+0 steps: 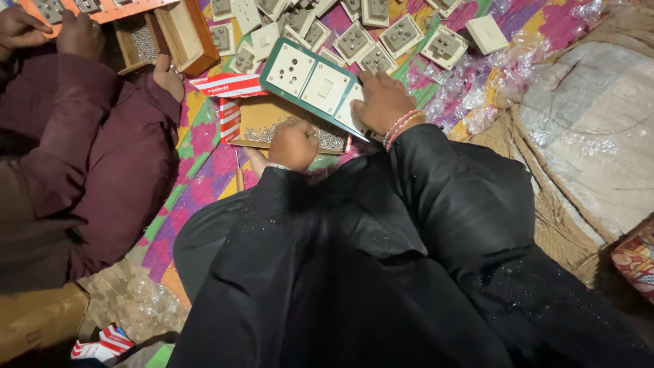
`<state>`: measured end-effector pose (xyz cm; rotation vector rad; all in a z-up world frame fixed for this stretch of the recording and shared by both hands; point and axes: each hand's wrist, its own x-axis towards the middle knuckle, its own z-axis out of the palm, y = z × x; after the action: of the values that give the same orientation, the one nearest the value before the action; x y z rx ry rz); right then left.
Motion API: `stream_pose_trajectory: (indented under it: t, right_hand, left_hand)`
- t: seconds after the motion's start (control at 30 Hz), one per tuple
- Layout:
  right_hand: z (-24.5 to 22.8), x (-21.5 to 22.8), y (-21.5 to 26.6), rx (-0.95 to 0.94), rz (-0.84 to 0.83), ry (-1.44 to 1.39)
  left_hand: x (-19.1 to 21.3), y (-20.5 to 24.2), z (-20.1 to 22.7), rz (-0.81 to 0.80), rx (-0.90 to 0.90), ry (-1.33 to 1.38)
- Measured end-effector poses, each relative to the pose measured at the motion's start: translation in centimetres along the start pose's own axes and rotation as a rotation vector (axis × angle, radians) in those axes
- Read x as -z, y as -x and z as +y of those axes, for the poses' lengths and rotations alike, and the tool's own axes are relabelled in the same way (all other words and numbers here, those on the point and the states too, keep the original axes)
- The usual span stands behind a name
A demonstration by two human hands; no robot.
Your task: The person sits on the floor and assembles electrical components by hand. They place white plastic sockets and switches into green and orange frames, securing them with small metal pins from a nearby box.
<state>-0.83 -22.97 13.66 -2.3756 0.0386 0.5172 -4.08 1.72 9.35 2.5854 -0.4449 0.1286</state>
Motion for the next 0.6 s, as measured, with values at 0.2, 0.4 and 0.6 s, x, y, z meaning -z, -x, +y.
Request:
stream_pose_trajectory:
  t: [0.2,0.4,0.6]
  right_hand:
    - [-2.7,2.5,2.0,-0.250,-0.234,0.176]
    - [-3.2,1.5,2.7,-0.235,-0.174,0.268]
    - [-2.6,0.6,2.3,-0.209,-0.143,0.271]
  left_hand:
    - [3.7,-1.7,3.5,0.044,0.278,0.166]
    - [3.5,-5.8,6.0,0.129,-0.011,0.322]
    - [0.7,-8.4,6.7,0.068,0.120,0.219]
